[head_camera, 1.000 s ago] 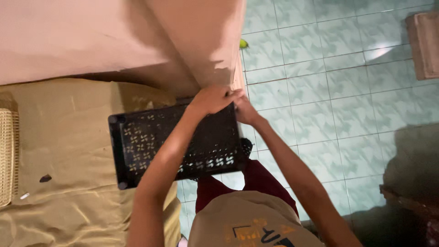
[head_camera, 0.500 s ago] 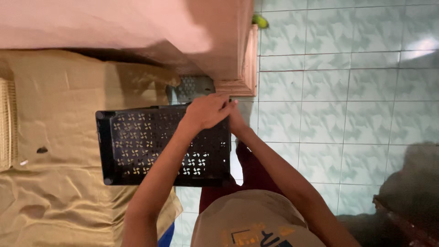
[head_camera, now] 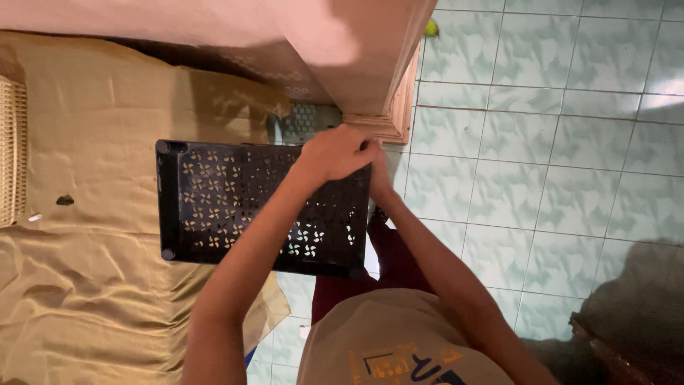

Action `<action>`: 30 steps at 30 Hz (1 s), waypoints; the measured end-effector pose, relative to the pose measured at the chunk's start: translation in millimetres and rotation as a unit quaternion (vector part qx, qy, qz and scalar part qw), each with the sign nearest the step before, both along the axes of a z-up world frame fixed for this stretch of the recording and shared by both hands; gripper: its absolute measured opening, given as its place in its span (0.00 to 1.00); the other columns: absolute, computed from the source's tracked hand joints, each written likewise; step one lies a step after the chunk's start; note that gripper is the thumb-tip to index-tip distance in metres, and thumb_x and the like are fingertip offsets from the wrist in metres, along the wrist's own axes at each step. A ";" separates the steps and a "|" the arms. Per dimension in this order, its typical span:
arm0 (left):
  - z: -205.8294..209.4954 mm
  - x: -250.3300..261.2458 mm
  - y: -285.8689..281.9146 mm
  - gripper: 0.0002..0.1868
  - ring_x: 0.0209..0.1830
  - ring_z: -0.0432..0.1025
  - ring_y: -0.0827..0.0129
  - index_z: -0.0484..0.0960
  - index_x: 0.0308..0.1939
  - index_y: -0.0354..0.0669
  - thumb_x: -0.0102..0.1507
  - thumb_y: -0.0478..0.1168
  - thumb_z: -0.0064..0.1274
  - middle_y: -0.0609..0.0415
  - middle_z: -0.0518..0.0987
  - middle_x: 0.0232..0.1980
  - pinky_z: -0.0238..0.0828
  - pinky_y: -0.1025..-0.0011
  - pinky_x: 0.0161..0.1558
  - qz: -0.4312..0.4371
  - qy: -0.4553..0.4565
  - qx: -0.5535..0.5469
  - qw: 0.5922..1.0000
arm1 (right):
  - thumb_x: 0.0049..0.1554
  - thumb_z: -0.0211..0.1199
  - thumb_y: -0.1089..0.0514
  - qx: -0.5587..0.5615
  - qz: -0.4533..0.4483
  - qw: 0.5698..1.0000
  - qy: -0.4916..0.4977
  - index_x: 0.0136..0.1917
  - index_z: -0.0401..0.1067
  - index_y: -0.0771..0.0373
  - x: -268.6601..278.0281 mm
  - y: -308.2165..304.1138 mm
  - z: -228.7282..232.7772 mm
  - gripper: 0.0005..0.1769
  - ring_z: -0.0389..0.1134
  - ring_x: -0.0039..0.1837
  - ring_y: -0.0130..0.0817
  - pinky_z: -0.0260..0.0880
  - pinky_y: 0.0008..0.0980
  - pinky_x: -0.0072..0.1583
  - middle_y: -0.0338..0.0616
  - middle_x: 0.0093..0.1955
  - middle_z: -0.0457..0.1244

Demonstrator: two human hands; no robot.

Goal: The person assembles a small black plastic stool by inserting legs into the seat and attaching rubber feet. They then place a beige plastic basket on the assembled stool.

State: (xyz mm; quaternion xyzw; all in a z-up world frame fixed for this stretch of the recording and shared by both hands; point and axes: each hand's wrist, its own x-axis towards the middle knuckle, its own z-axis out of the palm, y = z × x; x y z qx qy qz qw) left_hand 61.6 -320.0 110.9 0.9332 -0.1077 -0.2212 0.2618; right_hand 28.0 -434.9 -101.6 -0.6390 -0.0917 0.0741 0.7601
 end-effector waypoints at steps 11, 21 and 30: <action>-3.6 -5.2 -9.3 0.20 0.45 0.76 0.43 0.85 0.43 0.48 0.64 0.56 0.46 0.45 0.83 0.47 0.72 0.49 0.45 -0.027 -0.072 -0.001 0.997 | 0.56 0.70 0.59 -0.119 0.140 0.969 -0.167 0.65 0.68 0.68 17.6 -25.5 -18.9 0.26 0.64 0.70 0.48 0.66 0.44 0.66 0.56 0.67 0.63; 9.4 -1.3 -5.9 0.20 0.39 0.77 0.42 0.86 0.33 0.45 0.64 0.56 0.48 0.44 0.83 0.36 0.74 0.49 0.42 0.029 -0.069 0.019 0.997 | 0.59 0.68 0.57 -0.110 0.151 0.977 -0.105 0.66 0.69 0.66 18.6 -15.3 -18.2 0.24 0.66 0.69 0.39 0.68 0.39 0.67 0.49 0.66 0.65; 16.9 0.8 -6.1 0.17 0.40 0.76 0.41 0.88 0.35 0.48 0.60 0.54 0.52 0.43 0.83 0.39 0.72 0.47 0.40 -0.010 -0.156 -0.025 0.987 | 0.56 0.69 0.57 -0.086 0.137 0.980 -0.115 0.74 0.59 0.68 12.0 -14.9 -5.4 0.37 0.57 0.77 0.44 0.57 0.42 0.75 0.55 0.75 0.57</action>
